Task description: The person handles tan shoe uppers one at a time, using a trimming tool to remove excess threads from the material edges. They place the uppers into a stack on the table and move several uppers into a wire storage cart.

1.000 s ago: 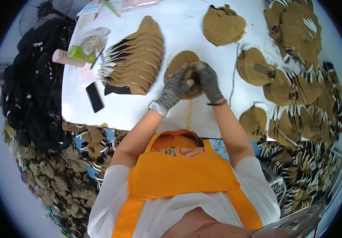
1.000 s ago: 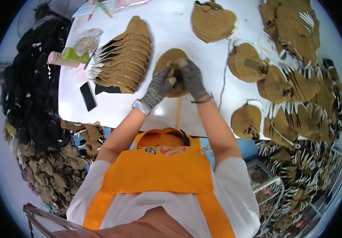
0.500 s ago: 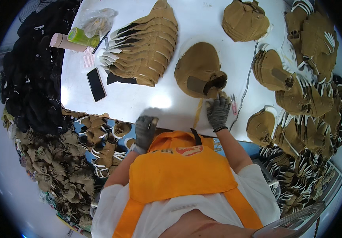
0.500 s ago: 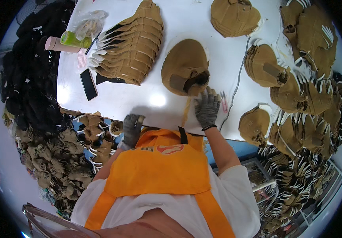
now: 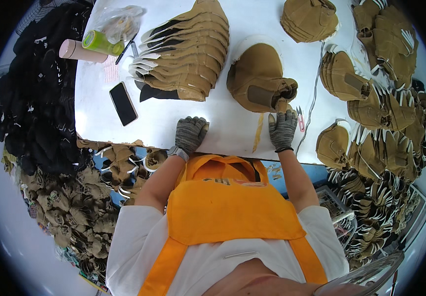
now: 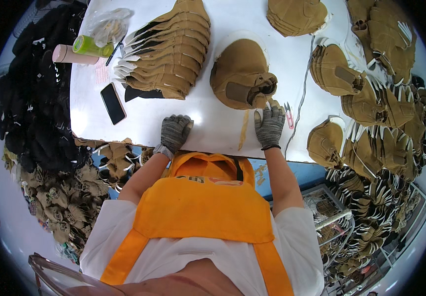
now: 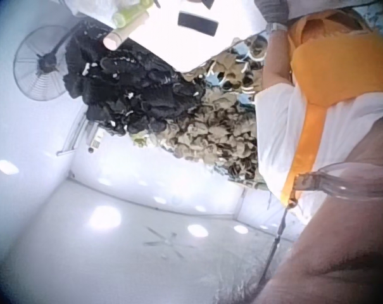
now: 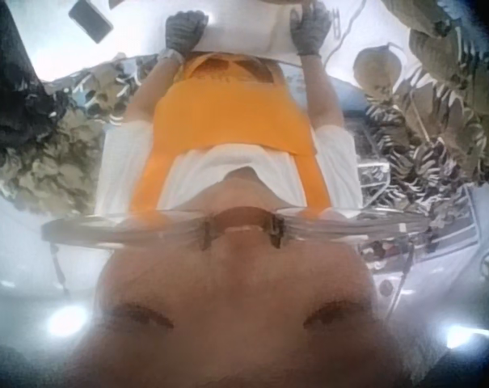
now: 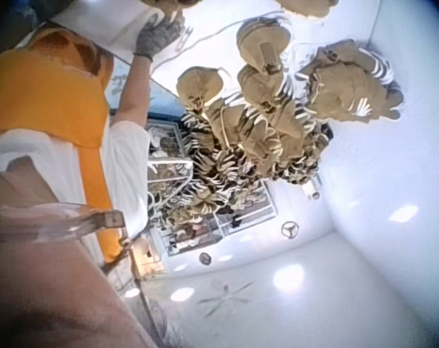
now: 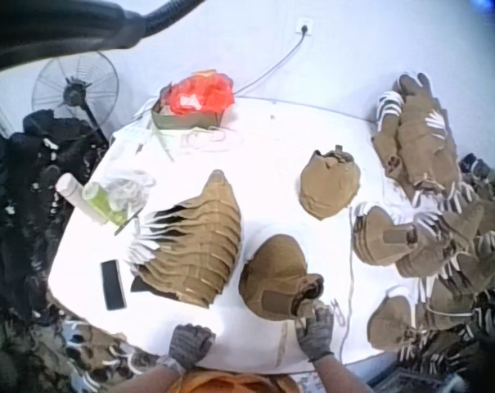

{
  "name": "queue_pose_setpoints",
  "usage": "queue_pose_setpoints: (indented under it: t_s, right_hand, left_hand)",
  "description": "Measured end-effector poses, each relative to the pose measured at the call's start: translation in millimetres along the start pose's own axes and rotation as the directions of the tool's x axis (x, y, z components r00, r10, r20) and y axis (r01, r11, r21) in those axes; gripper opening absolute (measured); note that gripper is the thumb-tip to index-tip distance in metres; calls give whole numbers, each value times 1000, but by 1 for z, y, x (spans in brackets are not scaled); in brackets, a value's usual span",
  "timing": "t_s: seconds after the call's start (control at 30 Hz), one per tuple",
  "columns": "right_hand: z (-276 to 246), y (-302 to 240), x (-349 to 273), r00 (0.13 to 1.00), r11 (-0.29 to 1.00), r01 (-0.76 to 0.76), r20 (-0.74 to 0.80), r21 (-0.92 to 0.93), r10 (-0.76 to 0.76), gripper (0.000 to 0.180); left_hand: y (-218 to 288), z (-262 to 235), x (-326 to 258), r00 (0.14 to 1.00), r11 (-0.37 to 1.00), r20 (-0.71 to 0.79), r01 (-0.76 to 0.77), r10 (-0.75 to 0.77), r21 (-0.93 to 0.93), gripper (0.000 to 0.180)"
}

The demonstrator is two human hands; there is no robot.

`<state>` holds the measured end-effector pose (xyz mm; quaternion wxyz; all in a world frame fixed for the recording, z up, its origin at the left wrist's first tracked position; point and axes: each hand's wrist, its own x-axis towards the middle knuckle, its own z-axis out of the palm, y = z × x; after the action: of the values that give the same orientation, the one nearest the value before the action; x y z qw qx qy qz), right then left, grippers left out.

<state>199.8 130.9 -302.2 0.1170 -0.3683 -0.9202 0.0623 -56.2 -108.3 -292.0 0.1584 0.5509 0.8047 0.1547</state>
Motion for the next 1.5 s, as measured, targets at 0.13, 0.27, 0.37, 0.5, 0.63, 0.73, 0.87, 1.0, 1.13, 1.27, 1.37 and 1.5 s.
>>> queue_pose_setpoints:
  t_s: [0.13, 0.27, 0.37, 0.5, 0.63, 0.73, 0.87, 1.0, 1.13, 1.27, 1.37, 1.5]
  right_hand:
    - [2, -3, 0, 999, 1000, -14, -32, -15, 14, 43]
    - [3, -2, -1, 999, 999, -29, -29, -22, 28, 41]
    - [-1, -2, 0, 999, 999, -35, 7, -31, 35, 39]
    - [-3, -3, 3, 999, 999, -37, -18, -20, 36, 38]
    - [-4, -6, 6, 998, 999, -31, -49, -14, 31, 37]
    - [1, -3, 10, 994, 998, -61, -86, 15, 62, 35]
    - [8, -2, 12, 986, 993, -117, -119, 9, 117, 33]
    - [5, -3, 12, 987, 993, -117, -104, 30, 120, 34]
    - [10, -2, 9, 986, 990, -127, -97, 61, 133, 35]
    - [3, -2, 14, 986, 992, -126, -105, 14, 126, 31]
    - [4, 2, 16, 986, 988, -148, -73, 39, 151, 38]
    - [-8, -4, 20, 978, 982, -183, -95, 53, 187, 32]
  left_hand:
    - [0, -1, 0, 1000, 1000, 8, -10, 10, 21, 19]
    - [-1, 1, -2, 999, 1000, -19, -27, 27, -2, 19]
    - [-2, 2, 0, 999, 1000, 31, -9, 9, 24, 19]
    - [1, -2, 1, 1000, 999, -17, -15, 15, 34, 18]
    - [-1, 1, 1, 1000, 998, -9, -21, 22, 51, 19]
    - [-1, 5, -1, 1000, 1000, 2, -14, 14, 16, 19]
    - [-3, 6, -1, 1000, 999, 4, -24, 24, 27, 18]
    - [-1, 6, -3, 999, 999, -18, -27, 27, 36, 19]
    - [2, 0, -3, 999, 998, 28, -33, 31, 46, 20]
    - [2, -1, -4, 999, 999, 4, -40, 40, 34, 21]
    - [4, -1, -3, 999, 999, -28, -43, 44, 27, 19]
    - [5, 1, -2, 1000, 997, 9, -27, 27, 76, 20]
